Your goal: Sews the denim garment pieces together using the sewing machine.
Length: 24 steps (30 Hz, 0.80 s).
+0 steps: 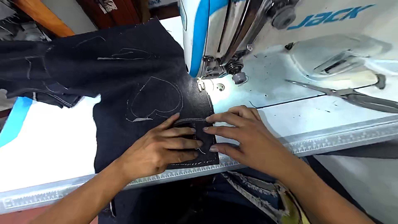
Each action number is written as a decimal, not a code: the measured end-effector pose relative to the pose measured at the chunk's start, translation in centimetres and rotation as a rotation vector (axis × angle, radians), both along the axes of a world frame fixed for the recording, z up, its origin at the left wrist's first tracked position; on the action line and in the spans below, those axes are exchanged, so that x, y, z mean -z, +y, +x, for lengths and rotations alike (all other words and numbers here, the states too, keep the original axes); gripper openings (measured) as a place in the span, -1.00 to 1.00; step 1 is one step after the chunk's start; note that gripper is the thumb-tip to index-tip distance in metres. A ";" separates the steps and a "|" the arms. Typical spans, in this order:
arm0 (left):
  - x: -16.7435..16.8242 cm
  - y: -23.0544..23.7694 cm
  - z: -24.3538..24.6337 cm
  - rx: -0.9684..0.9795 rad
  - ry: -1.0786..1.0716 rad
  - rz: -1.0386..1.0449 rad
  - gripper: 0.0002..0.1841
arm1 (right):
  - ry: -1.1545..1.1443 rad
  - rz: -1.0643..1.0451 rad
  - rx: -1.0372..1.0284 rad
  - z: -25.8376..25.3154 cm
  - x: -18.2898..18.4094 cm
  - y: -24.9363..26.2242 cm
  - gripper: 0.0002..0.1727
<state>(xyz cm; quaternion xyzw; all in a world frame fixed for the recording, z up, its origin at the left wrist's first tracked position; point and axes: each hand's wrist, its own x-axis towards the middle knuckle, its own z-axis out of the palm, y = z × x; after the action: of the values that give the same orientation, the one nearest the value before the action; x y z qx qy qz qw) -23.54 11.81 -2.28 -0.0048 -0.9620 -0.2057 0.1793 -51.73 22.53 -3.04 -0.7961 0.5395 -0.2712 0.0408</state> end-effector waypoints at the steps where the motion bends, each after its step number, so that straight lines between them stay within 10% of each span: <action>1: -0.1 -0.3 -0.2 -0.007 -0.008 -0.031 -0.57 | 0.007 -0.013 -0.007 -0.3 -0.1 -0.5 -0.61; 24: -1.5 -12.2 -5.3 -0.072 -0.099 -0.344 -0.43 | 0.121 -0.027 0.169 -1.6 0.2 -4.6 -0.27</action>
<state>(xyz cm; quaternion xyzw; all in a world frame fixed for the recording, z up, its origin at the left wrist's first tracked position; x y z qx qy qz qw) -28.83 -0.35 -0.77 0.0092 -0.9902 -0.0317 0.1354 -53.28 17.90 -3.22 -0.7632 0.6024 -0.2323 -0.0258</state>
